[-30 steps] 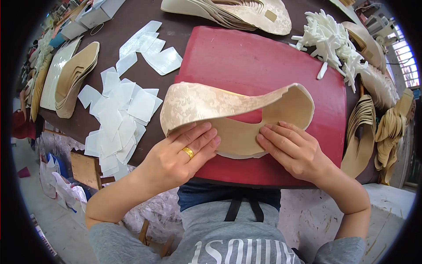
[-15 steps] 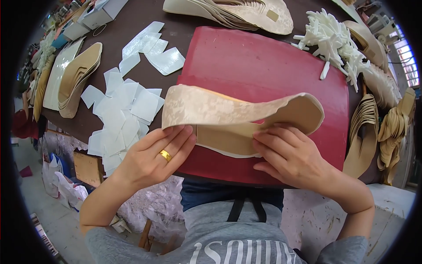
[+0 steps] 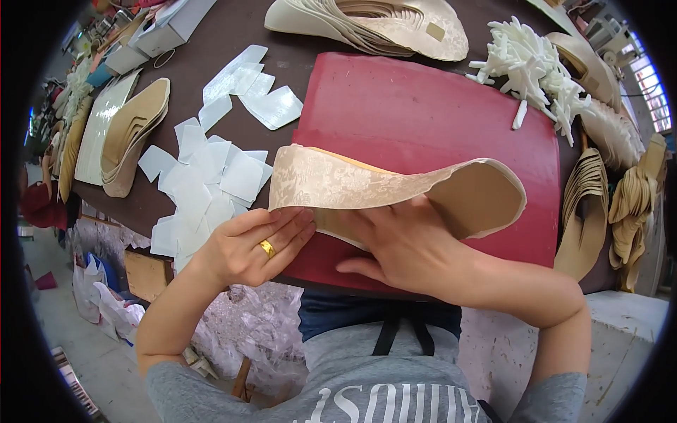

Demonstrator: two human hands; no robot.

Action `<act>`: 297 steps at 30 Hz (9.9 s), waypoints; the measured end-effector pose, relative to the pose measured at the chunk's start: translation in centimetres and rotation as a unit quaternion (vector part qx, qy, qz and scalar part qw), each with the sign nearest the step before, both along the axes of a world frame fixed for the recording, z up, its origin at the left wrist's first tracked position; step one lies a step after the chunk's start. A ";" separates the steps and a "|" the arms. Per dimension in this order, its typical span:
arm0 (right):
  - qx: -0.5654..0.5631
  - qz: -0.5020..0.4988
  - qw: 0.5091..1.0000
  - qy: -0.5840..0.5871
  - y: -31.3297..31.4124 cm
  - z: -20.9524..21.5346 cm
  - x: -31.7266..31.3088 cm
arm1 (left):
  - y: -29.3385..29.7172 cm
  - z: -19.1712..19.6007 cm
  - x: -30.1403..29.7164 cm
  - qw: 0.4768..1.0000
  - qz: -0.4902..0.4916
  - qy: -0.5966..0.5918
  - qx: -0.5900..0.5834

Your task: Assembling shoe components by folding white lining materials and inserting them into shoe uppers at a factory workbench.

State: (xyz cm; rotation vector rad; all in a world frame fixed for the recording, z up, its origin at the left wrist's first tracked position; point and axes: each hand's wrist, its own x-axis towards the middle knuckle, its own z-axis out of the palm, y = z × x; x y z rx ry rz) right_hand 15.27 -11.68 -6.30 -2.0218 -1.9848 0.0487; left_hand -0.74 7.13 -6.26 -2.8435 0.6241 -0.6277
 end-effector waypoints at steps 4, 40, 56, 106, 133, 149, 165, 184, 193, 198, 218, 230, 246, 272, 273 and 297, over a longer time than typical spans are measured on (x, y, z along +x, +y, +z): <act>-0.155 -0.020 0.984 0.081 2.0 1.7 0.8 | -0.9 1.4 0.9 1.000 0.010 0.008 0.006; 0.045 -0.038 0.969 0.241 -5.3 1.1 4.6 | -8.4 1.9 6.4 0.940 0.139 0.093 -0.298; 0.045 -0.053 0.989 0.134 -4.7 0.8 4.1 | -10.9 -0.4 4.9 0.987 0.102 -0.063 -0.110; -0.088 0.033 0.995 0.034 -2.2 0.9 2.9 | 5.6 0.4 7.6 0.997 -0.056 0.052 0.025; 0.092 0.005 0.994 0.057 -6.0 1.2 -1.2 | -6.7 4.0 -0.6 0.993 0.045 0.011 0.105; -0.053 0.006 0.966 -0.255 -7.5 5.5 -0.9 | -11.1 4.1 1.1 0.989 0.117 0.069 0.049; -0.031 -0.001 0.985 -0.169 -8.0 4.7 -0.4 | -12.3 1.9 2.6 0.993 0.103 -0.064 0.014; 0.219 -0.088 0.909 0.343 -5.1 3.9 1.0 | -14.0 4.1 7.4 0.246 0.162 -0.204 -0.933; 0.202 -0.043 0.963 0.172 -5.6 2.6 -1.8 | -10.8 1.2 1.8 0.247 0.050 -0.115 -0.961; 0.234 -0.059 0.949 0.203 -7.2 3.2 -0.9 | -9.7 1.9 0.1 0.277 0.132 -0.136 -0.942; 0.097 -0.133 0.977 0.136 -9.0 1.3 2.7 | 21.0 0.5 -14.1 0.801 0.578 0.095 0.124; 0.152 -0.104 0.979 0.090 7.4 1.9 19.6 | 14.5 4.4 0.8 0.898 0.416 0.064 -0.126; -0.079 -0.157 0.881 0.440 9.6 1.9 26.6 | 7.2 -1.7 19.8 0.993 0.112 -0.030 -0.036; -0.058 0.040 0.978 0.198 19.6 2.7 11.1 | 18.4 0.5 12.0 0.800 0.451 0.294 -0.265; -0.046 0.032 0.982 0.182 21.9 1.3 10.8 | 18.4 0.6 12.0 0.794 0.450 0.292 -0.287; 0.105 0.210 0.966 -0.106 21.3 -1.4 5.5 | 20.1 0.4 11.9 0.722 0.383 0.336 -0.468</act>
